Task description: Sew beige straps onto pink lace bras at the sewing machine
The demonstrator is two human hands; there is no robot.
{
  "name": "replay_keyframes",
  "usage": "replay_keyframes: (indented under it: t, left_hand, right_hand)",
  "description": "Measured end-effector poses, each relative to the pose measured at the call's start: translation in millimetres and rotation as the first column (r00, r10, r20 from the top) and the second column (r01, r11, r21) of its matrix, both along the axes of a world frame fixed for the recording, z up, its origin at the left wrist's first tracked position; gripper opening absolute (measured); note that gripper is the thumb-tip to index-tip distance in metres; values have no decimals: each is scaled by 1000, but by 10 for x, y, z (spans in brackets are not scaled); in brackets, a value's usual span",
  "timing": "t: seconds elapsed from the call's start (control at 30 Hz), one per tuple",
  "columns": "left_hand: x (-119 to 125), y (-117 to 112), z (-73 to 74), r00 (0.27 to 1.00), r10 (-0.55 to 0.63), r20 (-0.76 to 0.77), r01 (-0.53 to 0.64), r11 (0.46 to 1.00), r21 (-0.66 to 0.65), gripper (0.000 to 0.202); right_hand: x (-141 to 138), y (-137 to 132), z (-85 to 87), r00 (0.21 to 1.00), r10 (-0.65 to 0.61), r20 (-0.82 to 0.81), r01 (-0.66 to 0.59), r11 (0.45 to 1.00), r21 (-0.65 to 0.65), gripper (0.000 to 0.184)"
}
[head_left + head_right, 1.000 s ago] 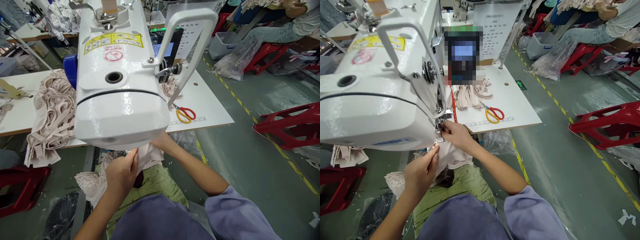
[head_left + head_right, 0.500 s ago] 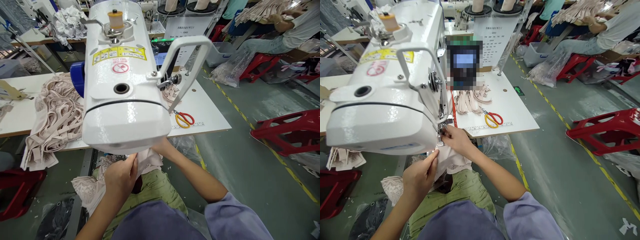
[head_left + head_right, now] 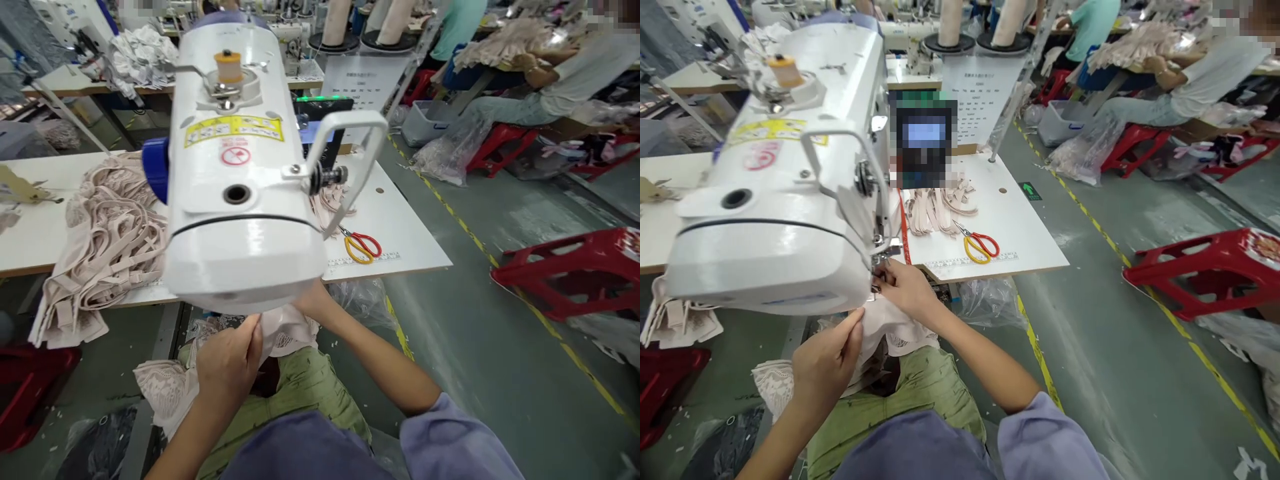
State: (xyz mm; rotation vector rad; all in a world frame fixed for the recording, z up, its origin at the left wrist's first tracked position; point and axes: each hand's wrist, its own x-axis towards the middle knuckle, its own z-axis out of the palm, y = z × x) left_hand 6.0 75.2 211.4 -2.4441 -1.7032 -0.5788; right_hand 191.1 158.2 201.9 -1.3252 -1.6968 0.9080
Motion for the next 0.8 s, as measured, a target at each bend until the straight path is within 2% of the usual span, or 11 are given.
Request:
replay_keyframes:
  t: [0.27,0.63,0.8]
  left_hand:
    - [-96,-28,-57,997,-57,60,46,984,174,25]
    - [-47,31,-15,990,-138,-40,143,977,160,22]
    - [-23,47,-13,981,-186,-52,192,965,181,24]
  right_hand:
    - [34,-35,-150,995,82,48,-84,996,30,17]
    - [51,-30,-51,999,-5,33,5,1000,-5,16]
    - [68,-20,-32,1000,-9,10,9,1000,-14,20]
